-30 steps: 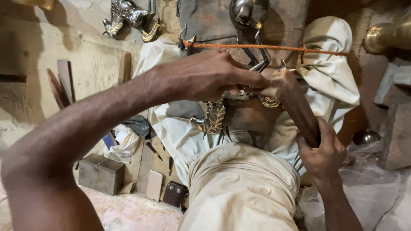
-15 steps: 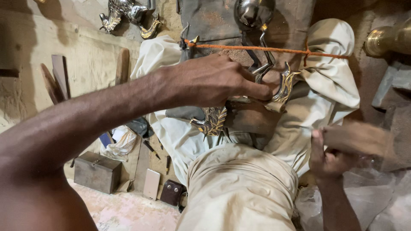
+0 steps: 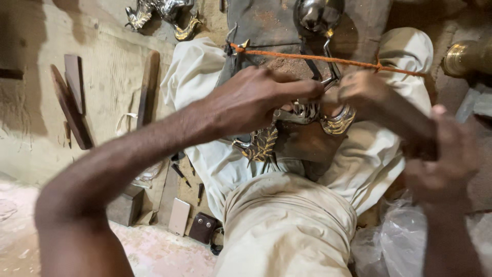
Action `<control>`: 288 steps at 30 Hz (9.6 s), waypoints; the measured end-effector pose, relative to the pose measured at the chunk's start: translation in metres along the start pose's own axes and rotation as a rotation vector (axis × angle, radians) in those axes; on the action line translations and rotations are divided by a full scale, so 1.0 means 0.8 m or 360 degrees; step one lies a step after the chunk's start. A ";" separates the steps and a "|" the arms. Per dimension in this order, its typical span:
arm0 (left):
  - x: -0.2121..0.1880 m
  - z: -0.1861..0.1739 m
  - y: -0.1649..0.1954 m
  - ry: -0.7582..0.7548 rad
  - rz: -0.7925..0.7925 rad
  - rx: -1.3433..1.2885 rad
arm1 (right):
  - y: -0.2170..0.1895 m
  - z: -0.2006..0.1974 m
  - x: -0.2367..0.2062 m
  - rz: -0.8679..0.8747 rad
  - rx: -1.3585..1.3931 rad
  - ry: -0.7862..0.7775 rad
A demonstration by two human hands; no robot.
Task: The person sits on the floor holding a chisel against a brass ornamental piece and strikes the chisel with a wooden mallet to shape and detail the metalwork, repositioning the chisel and the piece repeatedly as they work across its surface.
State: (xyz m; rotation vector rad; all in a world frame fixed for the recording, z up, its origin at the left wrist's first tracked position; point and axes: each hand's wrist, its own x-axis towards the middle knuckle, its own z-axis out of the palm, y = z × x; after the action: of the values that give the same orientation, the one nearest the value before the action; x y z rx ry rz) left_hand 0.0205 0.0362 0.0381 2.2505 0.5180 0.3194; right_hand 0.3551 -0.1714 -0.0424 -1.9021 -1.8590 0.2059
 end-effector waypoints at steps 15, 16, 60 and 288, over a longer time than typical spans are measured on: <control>-0.043 0.072 0.013 0.0972 -0.0615 -0.0288 | -0.047 -0.053 0.224 -0.0333 -0.0006 -0.1019; -0.046 0.077 0.016 0.0988 -0.0699 -0.0225 | -0.051 -0.054 0.237 -0.0391 0.0008 -0.1020; 0.004 0.101 0.051 0.1200 -0.0825 -0.0298 | -0.049 -0.091 0.205 -0.0435 0.0219 -0.0621; -0.028 0.096 0.057 0.1159 -0.0791 -0.0305 | -0.111 -0.125 0.229 -0.0734 -0.0315 -0.0436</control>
State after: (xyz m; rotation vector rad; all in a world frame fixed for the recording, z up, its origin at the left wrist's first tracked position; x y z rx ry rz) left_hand 0.0422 -0.0516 0.0206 1.6947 1.3282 0.8871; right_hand 0.3299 -0.0177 0.1229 -1.5633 -2.5278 0.1375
